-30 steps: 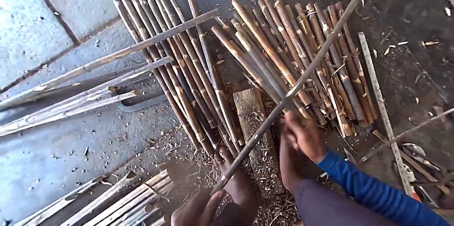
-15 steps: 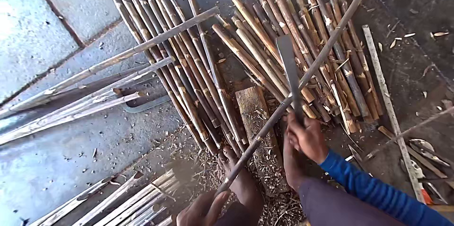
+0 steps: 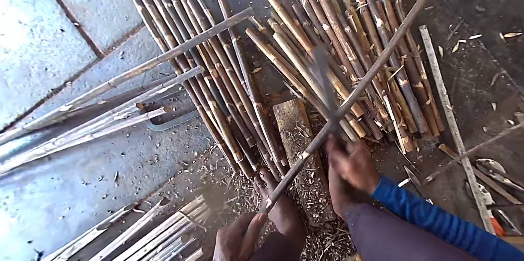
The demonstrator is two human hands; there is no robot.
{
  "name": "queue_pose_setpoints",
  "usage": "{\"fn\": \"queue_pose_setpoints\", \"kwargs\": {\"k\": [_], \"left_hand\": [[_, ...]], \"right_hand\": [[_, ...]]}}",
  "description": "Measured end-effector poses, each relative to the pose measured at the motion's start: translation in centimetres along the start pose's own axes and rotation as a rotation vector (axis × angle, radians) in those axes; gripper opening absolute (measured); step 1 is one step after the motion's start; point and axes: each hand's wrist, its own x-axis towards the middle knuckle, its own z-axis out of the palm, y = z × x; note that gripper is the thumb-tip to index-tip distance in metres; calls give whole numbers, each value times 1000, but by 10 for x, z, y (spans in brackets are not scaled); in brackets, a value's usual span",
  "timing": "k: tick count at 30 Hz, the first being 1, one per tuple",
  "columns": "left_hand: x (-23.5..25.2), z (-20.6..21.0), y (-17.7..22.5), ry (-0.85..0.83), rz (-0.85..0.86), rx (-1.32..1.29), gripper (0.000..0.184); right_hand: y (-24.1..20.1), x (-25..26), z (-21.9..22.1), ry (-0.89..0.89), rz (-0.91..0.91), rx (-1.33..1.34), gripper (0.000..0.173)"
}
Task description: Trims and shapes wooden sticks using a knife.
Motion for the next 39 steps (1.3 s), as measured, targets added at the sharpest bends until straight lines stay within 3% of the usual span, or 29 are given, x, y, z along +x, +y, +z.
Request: {"fn": "queue_pose_setpoints", "kwargs": {"k": [2, 3, 6, 9, 10, 12, 14, 17, 20, 21, 24, 26, 28, 31, 34, 35, 38, 39], "left_hand": [[4, 0, 2, -18, -6, -25, 43], [6, 1, 3, -25, -4, -30, 43], [5, 5, 9, 95, -9, -6, 36], [6, 8, 12, 190, -30, 22, 33], [8, 8, 12, 191, -28, 28, 33], [11, 8, 15, 180, -32, 62, 38], [5, 6, 15, 142, -64, 89, 43], [8, -1, 8, 13, -56, 50, 39], [14, -5, 3, -126, -28, -26, 41], [13, -5, 2, -157, -21, -43, 43], [17, -4, 0, -266, -2, -66, 51], [19, -1, -2, -300, 4, -55, 53], [14, 0, -5, -286, 9, -41, 55], [16, -2, -7, -252, 32, -37, 54], [15, -1, -8, -206, 41, 13, 53], [11, -1, -7, -178, 41, 43, 52], [10, 1, -6, -125, 56, 129, 52], [13, 3, -5, -115, 66, 150, 53]], "right_hand": [[1, -9, 8, -204, -23, -233, 50], [2, -10, 6, -201, -18, -267, 52], [-3, 2, -6, 25, 49, 27, 43], [-1, -5, 9, -232, 34, -273, 55], [-3, -6, 8, -246, 45, -295, 57], [-8, 3, -4, -58, 87, -133, 48], [-10, 5, -2, -4, 99, -29, 46], [-7, -7, 7, -286, 36, -254, 54], [-1, 0, -3, 16, -35, 17, 41], [-1, -1, 0, 38, -49, 53, 41], [1, -10, 8, -151, -71, -235, 52], [0, -3, -5, -1, -40, -115, 43], [-2, 0, -6, 79, -16, -24, 38], [1, -10, 7, -142, -55, -324, 55], [-1, 0, -7, 122, -42, -101, 42], [-2, 1, -5, 121, -20, -63, 43], [-4, -8, 7, -161, 5, -326, 57], [-4, -8, 3, -125, 2, -316, 55]]}}
